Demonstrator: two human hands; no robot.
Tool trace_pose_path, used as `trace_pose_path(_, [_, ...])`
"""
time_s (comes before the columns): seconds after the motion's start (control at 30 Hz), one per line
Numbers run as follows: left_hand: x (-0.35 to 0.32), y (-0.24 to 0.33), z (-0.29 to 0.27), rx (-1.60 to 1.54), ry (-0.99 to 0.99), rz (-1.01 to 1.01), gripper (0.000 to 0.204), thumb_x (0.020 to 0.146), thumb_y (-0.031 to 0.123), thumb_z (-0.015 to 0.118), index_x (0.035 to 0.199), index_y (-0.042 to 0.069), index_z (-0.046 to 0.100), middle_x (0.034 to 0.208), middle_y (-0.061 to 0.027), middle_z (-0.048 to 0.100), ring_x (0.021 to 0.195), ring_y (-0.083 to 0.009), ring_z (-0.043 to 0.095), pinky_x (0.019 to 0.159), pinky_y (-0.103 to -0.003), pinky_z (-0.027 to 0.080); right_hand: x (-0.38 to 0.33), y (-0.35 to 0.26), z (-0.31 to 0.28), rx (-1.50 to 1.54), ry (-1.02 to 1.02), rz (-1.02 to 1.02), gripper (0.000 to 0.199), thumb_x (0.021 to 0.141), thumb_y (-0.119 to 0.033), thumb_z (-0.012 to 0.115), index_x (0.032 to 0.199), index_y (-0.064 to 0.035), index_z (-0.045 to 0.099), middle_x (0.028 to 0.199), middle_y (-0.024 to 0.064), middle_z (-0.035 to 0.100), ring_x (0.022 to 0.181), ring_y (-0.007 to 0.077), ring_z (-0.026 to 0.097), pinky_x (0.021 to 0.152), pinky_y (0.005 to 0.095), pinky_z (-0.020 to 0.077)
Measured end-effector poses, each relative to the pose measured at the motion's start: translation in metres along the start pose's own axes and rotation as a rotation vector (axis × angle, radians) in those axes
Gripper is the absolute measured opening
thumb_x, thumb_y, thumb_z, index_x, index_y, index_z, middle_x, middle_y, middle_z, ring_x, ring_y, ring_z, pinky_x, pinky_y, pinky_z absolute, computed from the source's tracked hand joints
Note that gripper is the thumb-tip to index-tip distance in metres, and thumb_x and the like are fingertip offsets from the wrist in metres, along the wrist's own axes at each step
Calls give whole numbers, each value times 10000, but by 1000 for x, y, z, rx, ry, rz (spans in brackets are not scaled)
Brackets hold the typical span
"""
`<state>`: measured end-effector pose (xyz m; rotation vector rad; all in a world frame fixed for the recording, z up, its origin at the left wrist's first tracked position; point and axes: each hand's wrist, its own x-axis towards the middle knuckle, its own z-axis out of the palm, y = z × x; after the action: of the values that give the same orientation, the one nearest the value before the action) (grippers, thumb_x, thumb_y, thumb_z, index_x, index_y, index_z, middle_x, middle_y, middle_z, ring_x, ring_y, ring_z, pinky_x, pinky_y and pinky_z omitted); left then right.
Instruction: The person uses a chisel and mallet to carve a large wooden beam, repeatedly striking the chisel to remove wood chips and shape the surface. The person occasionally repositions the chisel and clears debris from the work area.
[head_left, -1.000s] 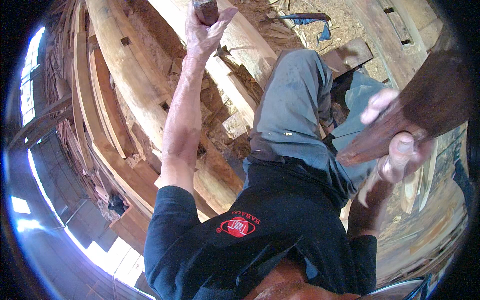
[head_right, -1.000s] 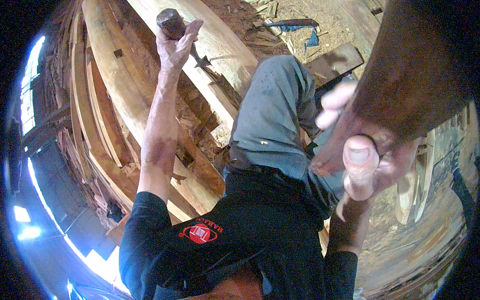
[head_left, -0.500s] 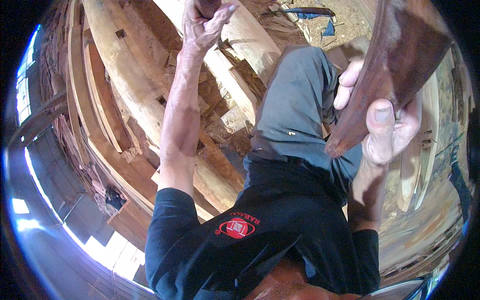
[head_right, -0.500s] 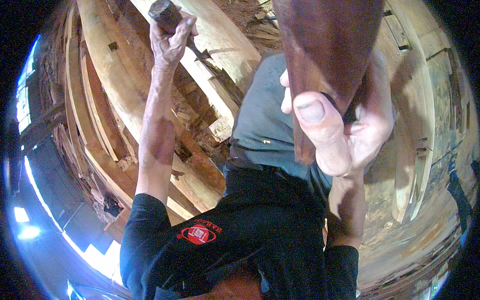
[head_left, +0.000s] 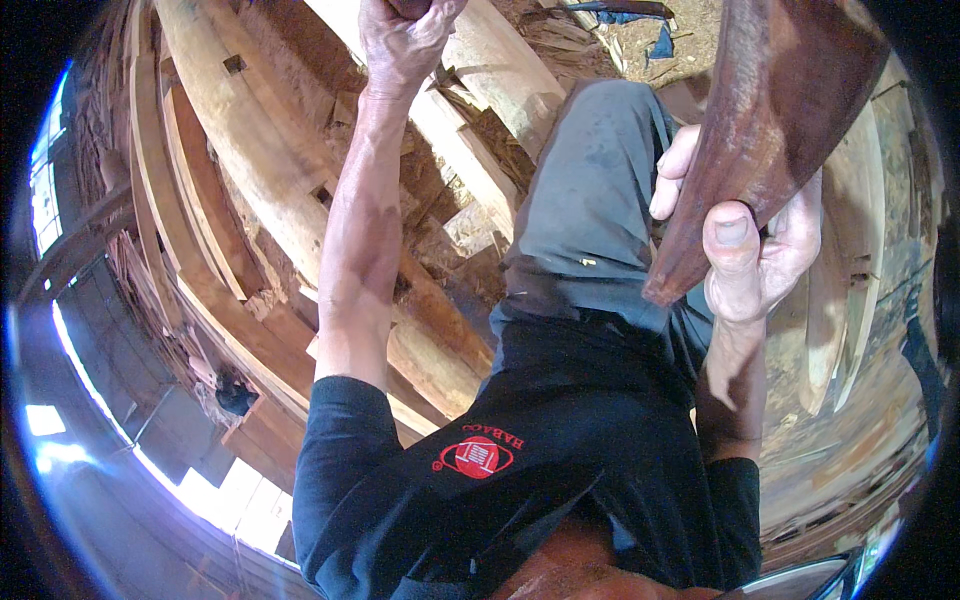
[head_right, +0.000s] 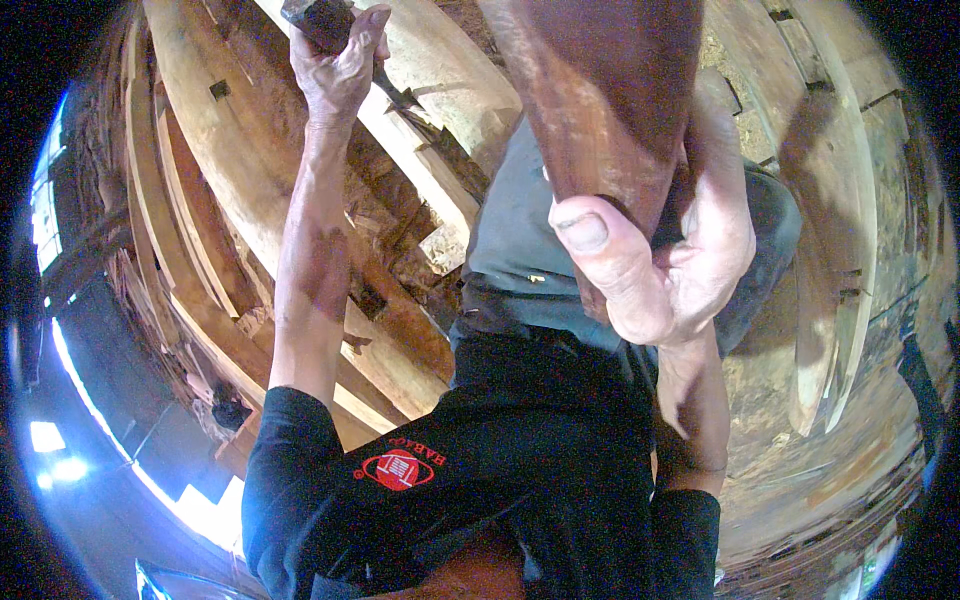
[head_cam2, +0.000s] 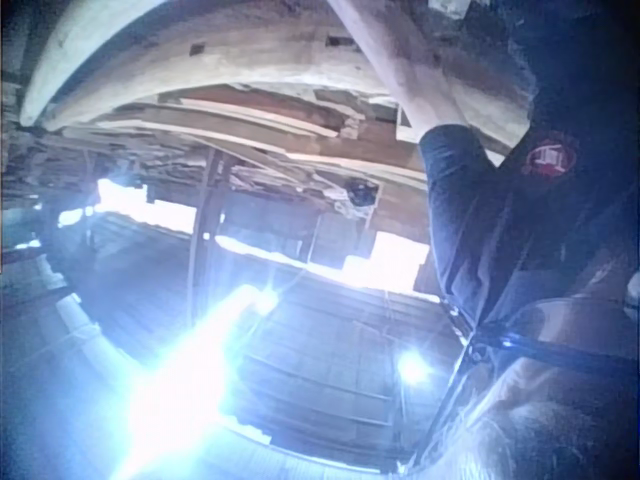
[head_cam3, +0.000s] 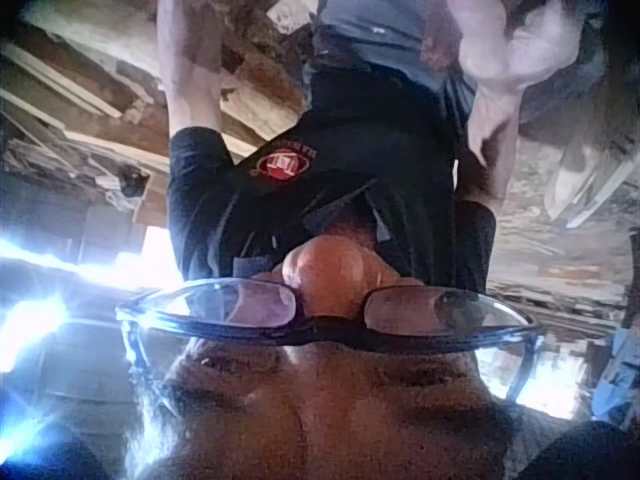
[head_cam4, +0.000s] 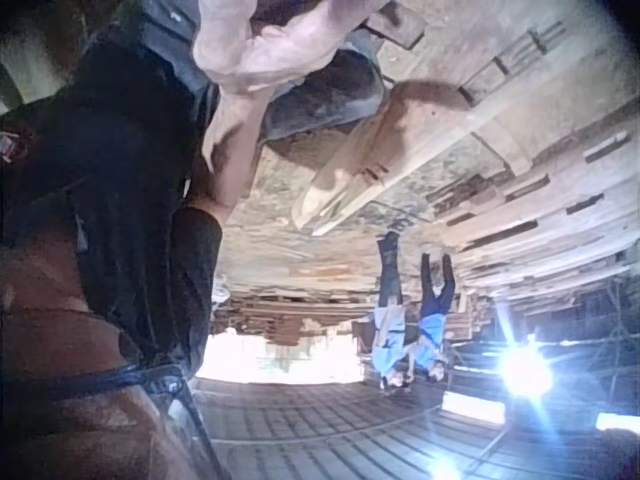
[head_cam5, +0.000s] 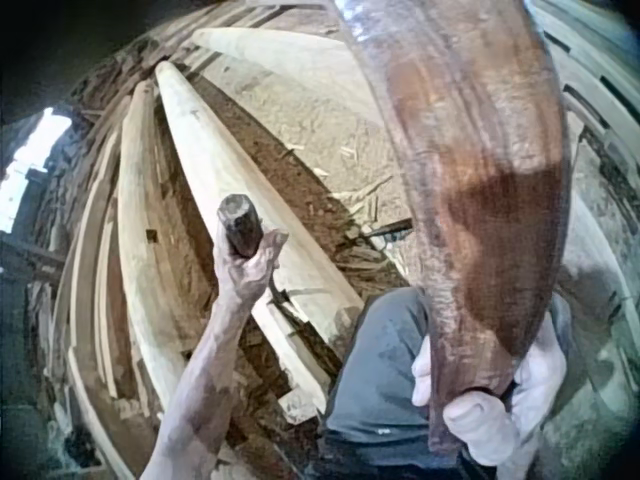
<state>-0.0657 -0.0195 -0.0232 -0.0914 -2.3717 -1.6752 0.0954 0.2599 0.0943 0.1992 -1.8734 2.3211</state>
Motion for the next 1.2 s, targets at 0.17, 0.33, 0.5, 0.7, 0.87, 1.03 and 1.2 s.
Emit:
trace_pose_path(0.17, [-1,0,-6,-159,29,95,368,865,93,849,1066,79,542,728,7,603,537,-87,574,494,-246,490,1,-1,5,32,-4,-19,559,955,-419,706,1159,80,556,874,202,658,693,195,629,611,309,522])
trace_pose_path(0.33, [-2,1,-6,45,23,77,352,849,137,876,999,80,562,688,3,606,525,-84,571,485,-253,480,4,-2,2,41,-4,9,538,961,-403,697,1162,74,552,869,204,653,692,199,629,613,312,524])
trace_pose_path(0.5, [-6,-12,10,210,68,271,562,824,169,891,1268,43,569,1075,-44,650,946,-144,620,832,-296,526,-14,18,-1,7,55,113,456,946,-214,726,1271,47,541,913,164,662,700,155,629,626,295,534])
trace_pose_path(0.7, [5,-3,13,166,-168,223,487,841,84,829,1250,56,564,1038,-14,579,938,-136,549,842,-290,487,0,23,-29,-651,-108,98,647,899,-128,789,1438,69,492,1152,189,723,1010,306,719,902,390,556])
trace_pose_path(0.87, [5,-15,24,-164,-277,35,437,835,81,874,1166,55,590,1013,-25,578,880,-105,540,742,-277,498,11,-12,-54,67,-61,22,510,1012,-433,610,1219,33,596,975,138,648,794,224,635,738,361,534])
trace_pose_path(1.03, [-8,-3,27,118,-276,165,342,930,185,779,1160,22,587,883,-52,665,767,-143,649,714,-307,566,7,4,-39,-78,18,144,480,970,-430,673,1199,-13,606,975,125,660,774,257,655,719,375,534])
trace_pose_path(1.2, [-16,-12,6,561,-256,45,432,900,361,823,1060,18,615,858,-63,707,938,-210,714,885,-425,579,16,26,-34,-690,-130,283,492,905,-210,796,1288,25,595,895,96,703,700,177,652,679,318,515])
